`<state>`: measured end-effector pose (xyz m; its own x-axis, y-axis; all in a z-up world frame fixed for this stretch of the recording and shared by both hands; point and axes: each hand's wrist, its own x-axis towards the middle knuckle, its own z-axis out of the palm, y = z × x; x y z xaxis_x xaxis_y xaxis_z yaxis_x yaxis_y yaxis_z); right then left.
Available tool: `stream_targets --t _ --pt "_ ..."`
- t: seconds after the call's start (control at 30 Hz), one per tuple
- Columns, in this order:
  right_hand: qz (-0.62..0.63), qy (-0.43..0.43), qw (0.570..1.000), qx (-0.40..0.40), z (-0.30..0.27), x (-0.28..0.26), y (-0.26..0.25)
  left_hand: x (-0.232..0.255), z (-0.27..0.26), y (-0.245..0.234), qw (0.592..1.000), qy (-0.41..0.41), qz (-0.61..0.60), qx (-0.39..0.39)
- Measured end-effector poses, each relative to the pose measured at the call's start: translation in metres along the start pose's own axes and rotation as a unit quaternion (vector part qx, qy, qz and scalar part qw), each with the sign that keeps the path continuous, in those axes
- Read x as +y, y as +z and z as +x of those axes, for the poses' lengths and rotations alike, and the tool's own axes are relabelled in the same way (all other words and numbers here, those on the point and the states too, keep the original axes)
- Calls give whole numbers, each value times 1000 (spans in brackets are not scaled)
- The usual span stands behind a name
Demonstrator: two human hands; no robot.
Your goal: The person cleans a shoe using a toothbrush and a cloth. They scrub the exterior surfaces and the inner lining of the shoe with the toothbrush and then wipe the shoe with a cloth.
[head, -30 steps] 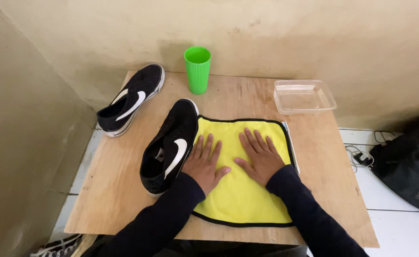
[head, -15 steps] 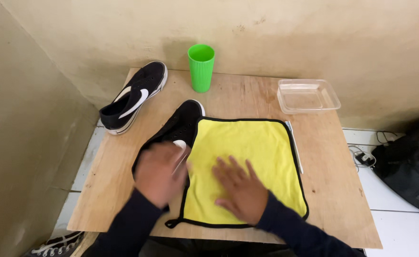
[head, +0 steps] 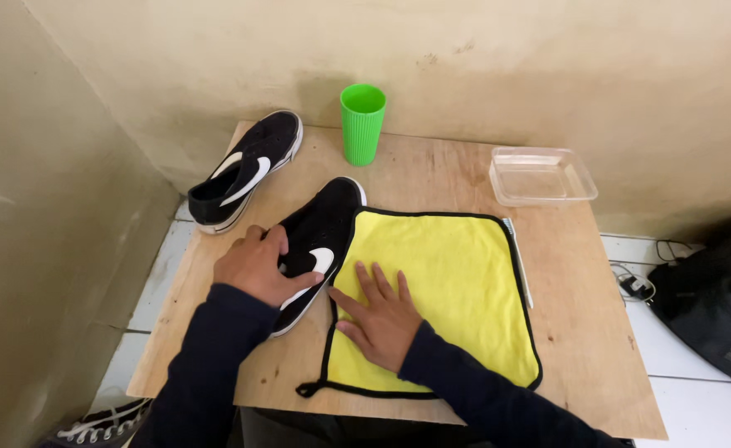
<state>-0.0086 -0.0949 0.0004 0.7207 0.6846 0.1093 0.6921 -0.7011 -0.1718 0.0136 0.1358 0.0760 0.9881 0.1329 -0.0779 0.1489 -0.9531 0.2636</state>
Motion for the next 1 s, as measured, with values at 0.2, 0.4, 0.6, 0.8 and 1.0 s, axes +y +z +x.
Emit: stream_targets --t 0.2,0.4,0.6,0.8,1.0 --pt "2 55 998 -29 13 -8 10 3 0 -15 998 -32 14 -46" --pt "76 125 988 -53 26 -2 3 -7 -15 -8 997 15 -57 -50" --pt "42 110 988 -103 29 4 -7 -32 -4 11 997 38 -70 23" --pt "1 141 986 -85 46 -14 -13 -41 -9 -21 990 -13 -105 96" --pt "-24 187 980 -67 75 -11 21 -48 -24 -40 982 -40 -156 100"
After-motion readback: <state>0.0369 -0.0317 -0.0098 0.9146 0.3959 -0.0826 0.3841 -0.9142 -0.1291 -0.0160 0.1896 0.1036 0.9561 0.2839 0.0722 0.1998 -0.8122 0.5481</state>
